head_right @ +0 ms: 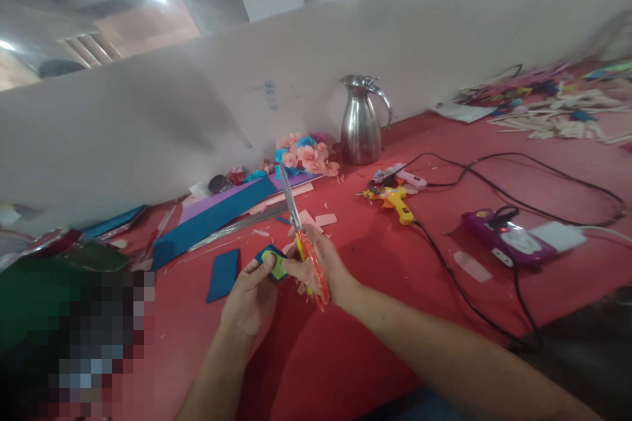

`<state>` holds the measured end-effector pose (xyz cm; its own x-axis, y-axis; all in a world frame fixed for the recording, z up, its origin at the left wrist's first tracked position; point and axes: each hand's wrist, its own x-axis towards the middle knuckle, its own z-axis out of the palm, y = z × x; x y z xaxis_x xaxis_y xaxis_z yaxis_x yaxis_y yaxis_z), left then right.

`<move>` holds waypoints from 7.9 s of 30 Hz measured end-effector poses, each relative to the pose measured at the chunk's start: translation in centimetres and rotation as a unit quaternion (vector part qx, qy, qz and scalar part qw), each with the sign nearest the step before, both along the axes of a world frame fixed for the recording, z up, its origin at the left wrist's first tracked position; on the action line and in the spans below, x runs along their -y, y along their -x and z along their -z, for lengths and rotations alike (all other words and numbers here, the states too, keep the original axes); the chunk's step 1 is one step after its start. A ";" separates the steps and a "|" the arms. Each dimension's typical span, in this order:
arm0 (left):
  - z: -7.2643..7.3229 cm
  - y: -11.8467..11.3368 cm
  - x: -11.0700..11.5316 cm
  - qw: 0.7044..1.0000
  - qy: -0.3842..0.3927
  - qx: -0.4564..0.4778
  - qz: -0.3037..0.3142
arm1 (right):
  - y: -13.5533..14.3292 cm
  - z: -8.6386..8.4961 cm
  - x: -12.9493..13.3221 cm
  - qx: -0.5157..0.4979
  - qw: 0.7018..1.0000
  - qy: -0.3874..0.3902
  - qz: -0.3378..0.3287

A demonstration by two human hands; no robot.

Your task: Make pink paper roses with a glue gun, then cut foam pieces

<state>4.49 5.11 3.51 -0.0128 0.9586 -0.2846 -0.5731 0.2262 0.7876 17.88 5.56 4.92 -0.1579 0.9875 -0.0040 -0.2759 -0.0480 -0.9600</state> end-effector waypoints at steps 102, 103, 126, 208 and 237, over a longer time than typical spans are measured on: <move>-2.4 4.4 0.0 0.985 -0.029 -0.075 -0.151 | -3.4 -1.3 -0.2 0.481 0.828 -0.253 -0.141; -2.4 4.3 0.0 0.986 -0.034 -0.079 -0.145 | -3.4 -1.4 -0.2 0.493 0.824 -0.251 -0.123; -2.5 4.0 0.3 0.982 -0.095 -0.132 -0.098 | -3.1 -1.3 -0.2 0.508 0.806 -0.266 -0.147; -2.3 2.5 0.5 0.962 -0.057 -0.235 0.126 | -0.8 0.1 0.1 -0.058 0.994 0.020 -0.093; -2.0 4.2 0.2 0.978 -0.112 -0.137 -0.108 | -3.2 -1.9 0.4 0.465 0.832 -0.276 -0.128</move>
